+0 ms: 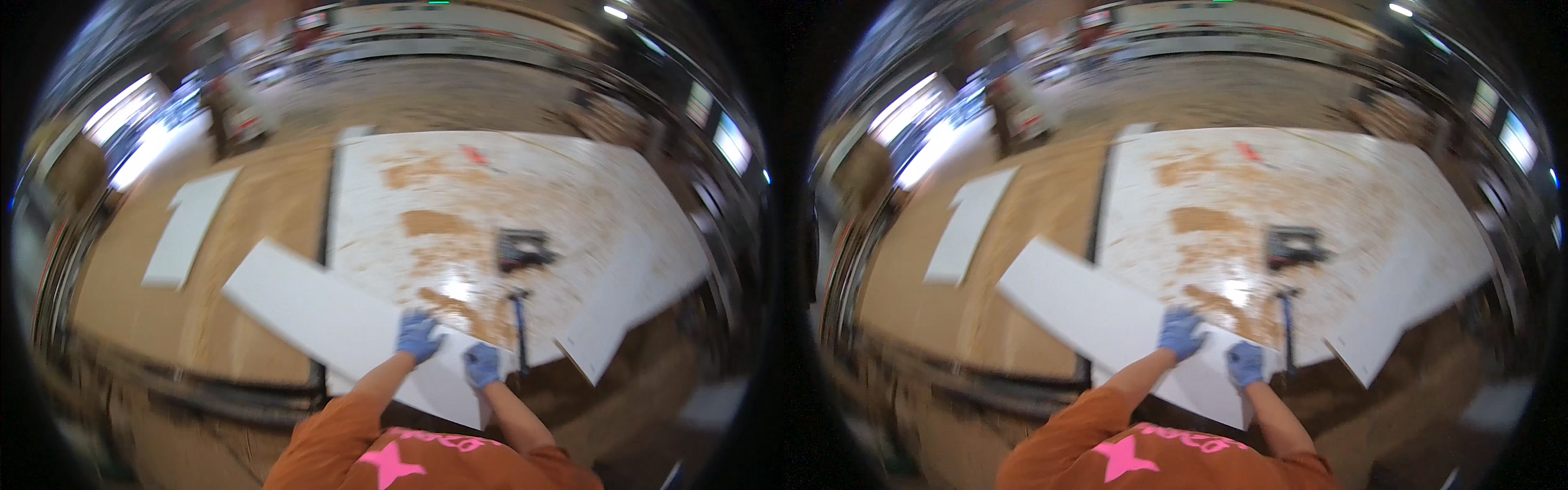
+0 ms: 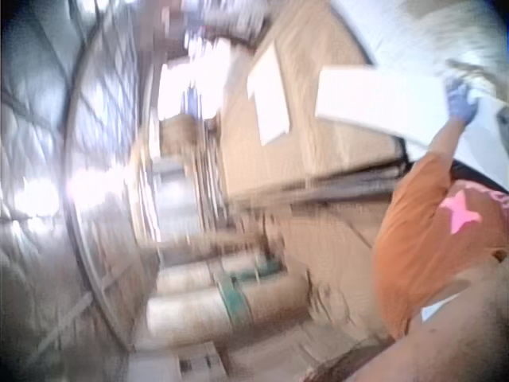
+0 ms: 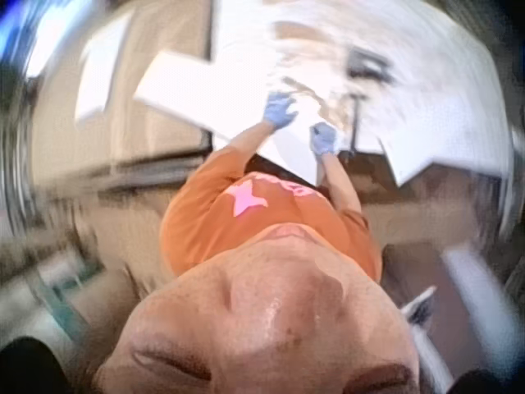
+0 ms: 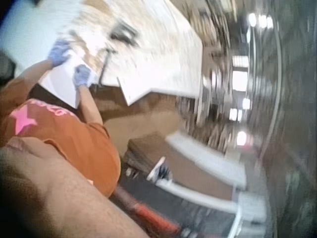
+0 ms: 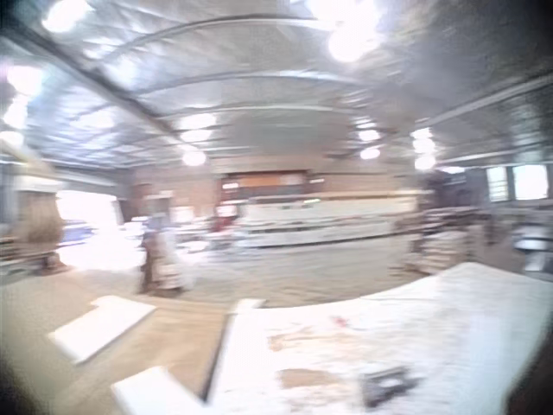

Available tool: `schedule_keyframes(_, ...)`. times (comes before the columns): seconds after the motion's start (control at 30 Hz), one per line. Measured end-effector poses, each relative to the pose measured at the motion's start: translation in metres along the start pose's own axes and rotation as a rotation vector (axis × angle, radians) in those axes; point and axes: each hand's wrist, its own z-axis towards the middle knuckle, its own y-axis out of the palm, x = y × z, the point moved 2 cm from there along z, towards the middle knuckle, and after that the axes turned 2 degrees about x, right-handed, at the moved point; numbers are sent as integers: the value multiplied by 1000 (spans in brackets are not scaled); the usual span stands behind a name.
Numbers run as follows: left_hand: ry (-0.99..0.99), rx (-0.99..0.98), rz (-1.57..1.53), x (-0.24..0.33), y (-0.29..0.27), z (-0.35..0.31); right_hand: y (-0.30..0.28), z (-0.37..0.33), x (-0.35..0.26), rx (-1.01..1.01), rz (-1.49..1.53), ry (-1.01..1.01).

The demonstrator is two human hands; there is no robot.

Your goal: The person positions white rectangular panels on a CNC machine bed, uses a hammer to tap them into place, and then uses a nail gun to fasten them. They also operate the machine's control panel briefly.

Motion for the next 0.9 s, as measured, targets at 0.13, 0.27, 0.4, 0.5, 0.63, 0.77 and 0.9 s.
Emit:
schedule_keyframes(0.13, 101, 120, 62, 0, 0, -3, -12, 11, -18, 24, 0, 261)
schedule_keyframes(0.27, 106, 69, 132, 9, -3, -2, -28, 4, -23, -2, 8, 174)
schedule_keyframes(0.4, 91, 57, 147, 11, -2, 1, -35, 5, -22, -117, -36, 81)
schedule_keyframes(0.5, 88, 59, 135, 8, -1, -5, -35, 3, -30, -71, -12, 197)
schedule_keyframes(0.63, 119, 88, 146, 8, -4, -1, -25, 7, -28, -14, -60, 283)
schedule_keyframes(0.77, 113, 48, 165, 14, -6, 2, -17, 2, -17, -50, -19, 124)
schedule_keyframes(0.9, 126, 65, 199, 6, 2, 3, -15, 6, -15, -51, -45, 150)
